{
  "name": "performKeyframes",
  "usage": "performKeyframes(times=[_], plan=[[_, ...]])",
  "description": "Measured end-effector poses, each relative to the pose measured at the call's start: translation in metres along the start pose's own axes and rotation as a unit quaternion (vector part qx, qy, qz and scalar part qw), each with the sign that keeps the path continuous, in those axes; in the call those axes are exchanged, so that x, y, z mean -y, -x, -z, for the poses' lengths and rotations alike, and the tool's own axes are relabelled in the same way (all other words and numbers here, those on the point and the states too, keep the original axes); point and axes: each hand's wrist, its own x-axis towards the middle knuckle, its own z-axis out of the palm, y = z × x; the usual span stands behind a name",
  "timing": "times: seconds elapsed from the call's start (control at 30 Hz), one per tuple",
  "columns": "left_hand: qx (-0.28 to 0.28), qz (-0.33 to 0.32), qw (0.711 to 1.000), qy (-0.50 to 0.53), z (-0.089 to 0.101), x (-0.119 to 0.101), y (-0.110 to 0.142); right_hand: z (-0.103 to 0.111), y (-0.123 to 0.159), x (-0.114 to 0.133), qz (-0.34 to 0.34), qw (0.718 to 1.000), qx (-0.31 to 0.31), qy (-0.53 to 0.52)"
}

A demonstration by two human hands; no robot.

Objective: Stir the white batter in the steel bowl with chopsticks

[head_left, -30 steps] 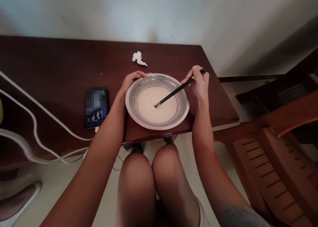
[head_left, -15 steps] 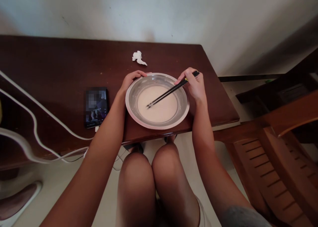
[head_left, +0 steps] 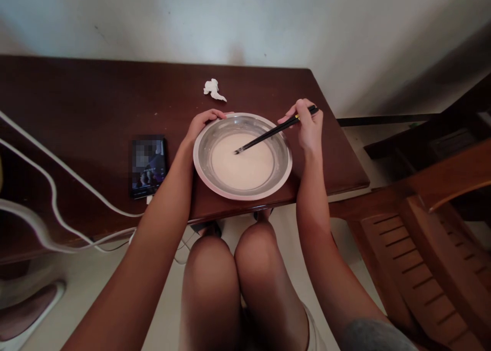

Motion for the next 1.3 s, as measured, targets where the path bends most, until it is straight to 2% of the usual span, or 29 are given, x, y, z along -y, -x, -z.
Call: performKeyframes(times=[0.07, 0.17, 0.23, 0.4, 0.6, 0.77, 0.93, 1.13, 1.3], plan=[[0.0, 0.003, 1.0, 0.001, -0.0001, -0.0003, 0.0002, 0.0007, 0.0003, -0.0004, -0.005, 1.0, -0.002, 0.0], [0.002, 0.003, 1.0, 0.006, 0.0004, 0.0001, 0.0, -0.002, 0.0016, -0.0014, -0.015, 0.998, 0.059, -0.001], [0.003, 0.003, 1.0, 0.003, 0.001, 0.0007, -0.0006, -0.0037, 0.0015, -0.0016, -0.008, 0.997, 0.074, -0.009], [-0.008, 0.006, 1.0, -0.01, 0.0003, 0.0, -0.0003, -0.0012, 0.0004, 0.0006, 0.0, 1.0, -0.001, -0.005], [-0.006, 0.007, 1.0, -0.005, -0.0012, -0.001, 0.0009, -0.004, 0.0028, 0.004, -0.024, 0.997, 0.069, 0.01], [0.003, -0.001, 1.0, -0.006, 0.0017, 0.0022, -0.0018, -0.0001, 0.0013, 0.0022, -0.006, 1.0, -0.011, -0.003], [-0.008, 0.01, 1.0, -0.015, 0.0016, 0.0018, -0.0014, -0.0029, 0.0021, 0.0003, -0.023, 0.997, 0.069, 0.006], [0.007, 0.0, 1.0, -0.005, 0.0014, 0.0013, -0.001, -0.0004, 0.0012, 0.0007, -0.001, 1.0, -0.005, 0.001], [-0.006, 0.007, 1.0, -0.013, 0.0007, 0.0011, -0.0009, -0.0032, 0.0018, -0.0007, -0.02, 0.997, 0.071, 0.007]])
